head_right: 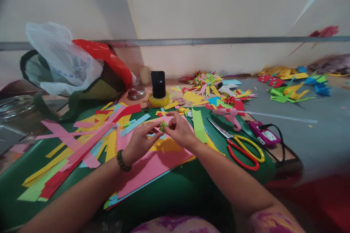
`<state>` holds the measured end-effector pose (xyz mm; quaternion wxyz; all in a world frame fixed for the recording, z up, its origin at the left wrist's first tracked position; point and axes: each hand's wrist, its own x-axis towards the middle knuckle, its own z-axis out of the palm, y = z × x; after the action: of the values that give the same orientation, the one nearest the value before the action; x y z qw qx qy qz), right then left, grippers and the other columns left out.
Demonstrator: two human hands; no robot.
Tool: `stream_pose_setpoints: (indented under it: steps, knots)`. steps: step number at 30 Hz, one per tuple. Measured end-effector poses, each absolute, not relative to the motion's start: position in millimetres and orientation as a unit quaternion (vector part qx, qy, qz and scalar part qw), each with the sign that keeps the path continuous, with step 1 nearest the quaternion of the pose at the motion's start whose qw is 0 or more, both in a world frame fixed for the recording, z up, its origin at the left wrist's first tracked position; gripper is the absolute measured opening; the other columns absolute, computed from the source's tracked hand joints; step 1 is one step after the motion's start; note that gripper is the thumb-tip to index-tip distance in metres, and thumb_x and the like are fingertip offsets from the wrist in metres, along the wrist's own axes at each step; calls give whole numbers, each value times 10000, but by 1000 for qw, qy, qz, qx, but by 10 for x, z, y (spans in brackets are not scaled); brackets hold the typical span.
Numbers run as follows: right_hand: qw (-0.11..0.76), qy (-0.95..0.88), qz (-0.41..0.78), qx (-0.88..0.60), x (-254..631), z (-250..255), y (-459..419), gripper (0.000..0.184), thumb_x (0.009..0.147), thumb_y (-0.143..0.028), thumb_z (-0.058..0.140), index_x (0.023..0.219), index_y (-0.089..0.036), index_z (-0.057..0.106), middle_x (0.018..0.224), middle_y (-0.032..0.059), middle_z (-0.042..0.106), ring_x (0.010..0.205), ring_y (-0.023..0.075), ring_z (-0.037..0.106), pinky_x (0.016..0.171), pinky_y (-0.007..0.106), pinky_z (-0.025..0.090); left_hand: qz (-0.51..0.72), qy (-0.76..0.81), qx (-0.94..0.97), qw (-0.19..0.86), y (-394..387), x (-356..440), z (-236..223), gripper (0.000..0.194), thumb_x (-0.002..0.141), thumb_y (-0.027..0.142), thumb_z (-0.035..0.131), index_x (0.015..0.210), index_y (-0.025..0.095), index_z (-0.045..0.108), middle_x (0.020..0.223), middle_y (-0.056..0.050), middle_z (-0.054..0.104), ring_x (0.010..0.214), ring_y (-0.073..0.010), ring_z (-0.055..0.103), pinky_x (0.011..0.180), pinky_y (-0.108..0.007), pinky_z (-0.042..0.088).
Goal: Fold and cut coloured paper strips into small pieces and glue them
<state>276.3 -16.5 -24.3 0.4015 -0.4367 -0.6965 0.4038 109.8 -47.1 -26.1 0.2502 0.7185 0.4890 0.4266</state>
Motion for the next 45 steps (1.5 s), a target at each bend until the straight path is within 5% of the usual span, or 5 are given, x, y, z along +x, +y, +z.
stream_pose_setpoints:
  steps: [9, 25, 32, 38, 45]
  knots:
    - [416, -701, 463, -348, 2711, -261, -225, 433, 733, -268, 623, 1135, -199, 474, 626, -69, 532, 588, 119, 528, 589, 253, 416, 424, 416, 651, 472, -492, 1139, -227, 539, 731, 411, 712, 1174, 118, 614, 1044, -99, 700, 916, -218, 648, 785, -317, 522]
    - [386, -706, 493, -332, 3005, -166, 37, 515, 712, -237, 621, 1186, -169, 432, 597, -85, 486, 540, 94, 458, 526, 232, 337, 451, 443, 428, 646, -391, 1042, -235, 414, 624, 474, 796, 866, 151, 700, 831, -86, 748, 808, -202, 713, 665, -249, 523]
    - [314, -742, 383, -452, 3133, -145, 128, 513, 720, -154, 532, 1228, -151, 461, 548, -91, 436, 516, 107, 444, 511, 228, 321, 482, 492, 482, 541, -343, 998, -219, 463, 652, 554, 723, 856, 141, 683, 888, -104, 740, 749, -197, 698, 665, -281, 507]
    - [24, -756, 134, -641, 3302, -71, 179, 425, 727, -157, 583, 1151, -158, 589, 936, 108, 674, 843, 238, 609, 578, 264, 351, 383, 561, 665, 312, -196, 738, -135, 294, 741, 421, 609, 824, 149, 687, 876, -96, 727, 830, -235, 663, 761, -343, 494]
    - [87, -861, 199, -459, 3031, -136, -41, 280, 783, -346, 641, 1016, -192, 656, 1000, 75, 671, 902, 212, 601, 676, 259, 407, 92, 541, 826, 130, -177, 595, -175, 347, 688, 370, 711, 989, 197, 705, 974, -86, 654, 951, -265, 592, 829, -357, 459]
